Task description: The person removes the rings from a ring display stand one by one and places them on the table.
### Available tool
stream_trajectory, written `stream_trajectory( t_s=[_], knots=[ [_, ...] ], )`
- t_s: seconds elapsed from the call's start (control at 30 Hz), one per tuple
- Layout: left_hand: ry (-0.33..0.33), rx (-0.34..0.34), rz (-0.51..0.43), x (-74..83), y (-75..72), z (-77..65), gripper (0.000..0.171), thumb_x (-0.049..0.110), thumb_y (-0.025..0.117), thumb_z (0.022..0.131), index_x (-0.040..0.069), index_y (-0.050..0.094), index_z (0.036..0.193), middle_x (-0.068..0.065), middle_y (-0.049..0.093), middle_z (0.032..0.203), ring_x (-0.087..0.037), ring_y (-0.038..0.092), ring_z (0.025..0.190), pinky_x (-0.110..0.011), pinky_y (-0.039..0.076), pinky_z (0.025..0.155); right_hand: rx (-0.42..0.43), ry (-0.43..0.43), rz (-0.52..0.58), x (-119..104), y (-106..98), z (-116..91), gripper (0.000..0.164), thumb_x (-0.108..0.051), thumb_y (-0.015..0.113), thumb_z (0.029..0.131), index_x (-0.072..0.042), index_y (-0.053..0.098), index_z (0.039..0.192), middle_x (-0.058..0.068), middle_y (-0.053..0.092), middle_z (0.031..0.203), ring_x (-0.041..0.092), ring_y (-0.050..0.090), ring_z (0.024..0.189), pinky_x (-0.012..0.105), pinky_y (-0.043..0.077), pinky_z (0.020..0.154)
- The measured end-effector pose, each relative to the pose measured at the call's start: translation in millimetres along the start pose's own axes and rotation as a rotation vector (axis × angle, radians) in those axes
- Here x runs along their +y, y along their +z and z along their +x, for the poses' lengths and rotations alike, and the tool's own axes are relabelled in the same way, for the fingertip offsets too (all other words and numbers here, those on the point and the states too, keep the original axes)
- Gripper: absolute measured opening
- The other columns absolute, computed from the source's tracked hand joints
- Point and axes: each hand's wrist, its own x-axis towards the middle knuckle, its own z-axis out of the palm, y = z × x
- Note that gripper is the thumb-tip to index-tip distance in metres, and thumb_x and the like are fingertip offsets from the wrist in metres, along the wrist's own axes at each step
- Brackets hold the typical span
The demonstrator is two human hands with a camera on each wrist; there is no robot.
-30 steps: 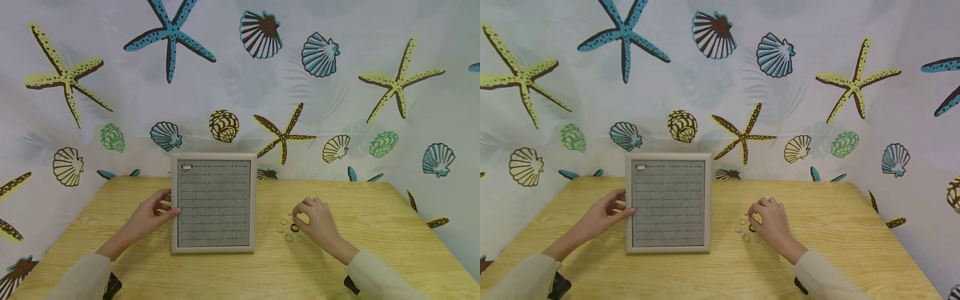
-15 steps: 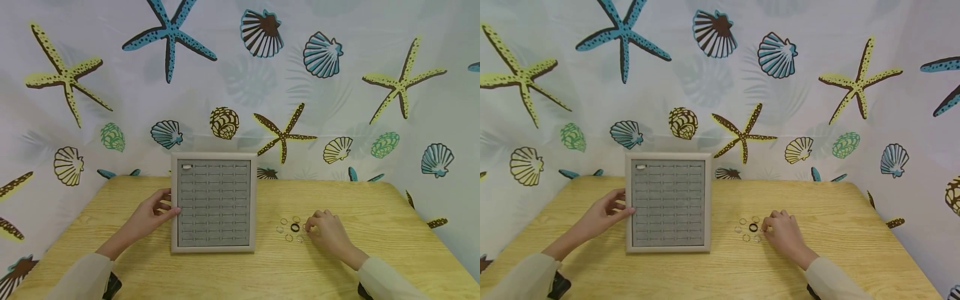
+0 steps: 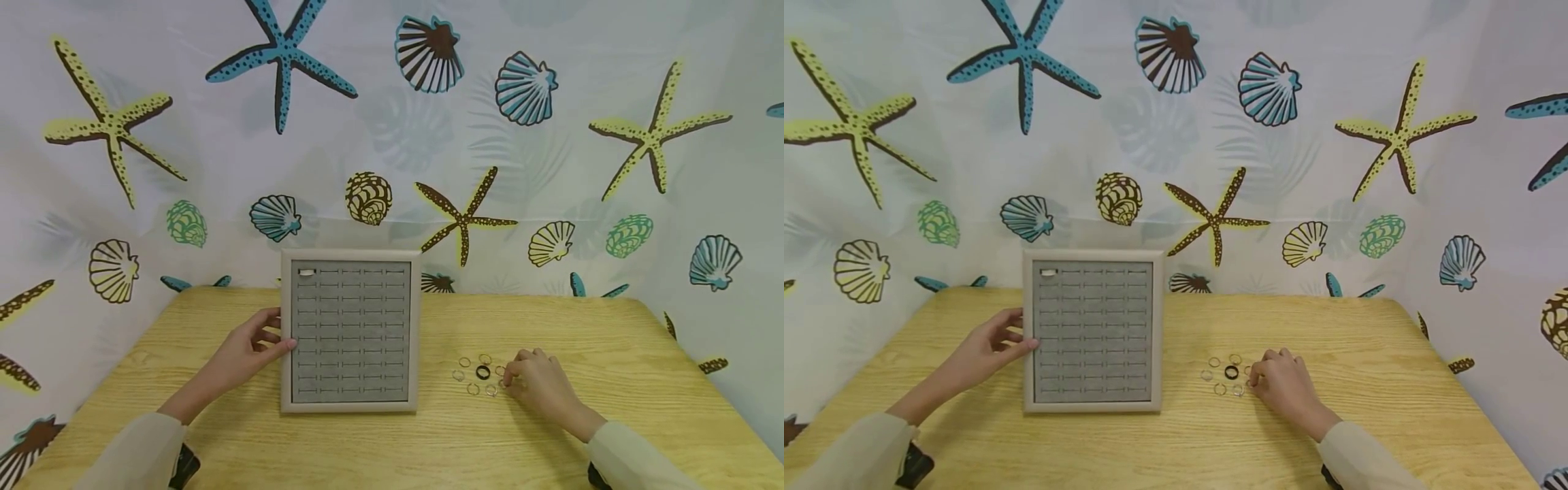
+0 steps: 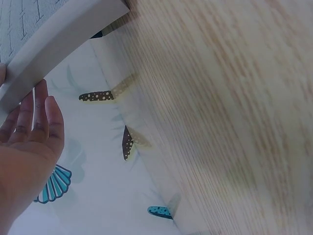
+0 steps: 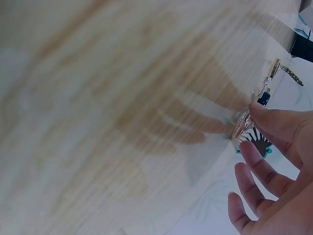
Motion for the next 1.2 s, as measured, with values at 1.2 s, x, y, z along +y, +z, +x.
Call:
stream_trajectory(
  t_s=[1.2],
  knots=[
    [0.014,0.0,-0.004,-2.7,-0.4,0.8,0.052,0.03,0.06,0.088,0.009,0.042,0.131,-0.012,0.055,0.112,-0.023,0.058,0.092,-0.027,0.048,0.072,0.11,-0.099,0.007,-13.5,-18.8,29.1,0.015,-0.015,0.076,0.072,-0.015,0.066,0.083,0.0,0.061,0.084,0.016,0.049,0.074,0.031,0.035,0.06]
  ],
)
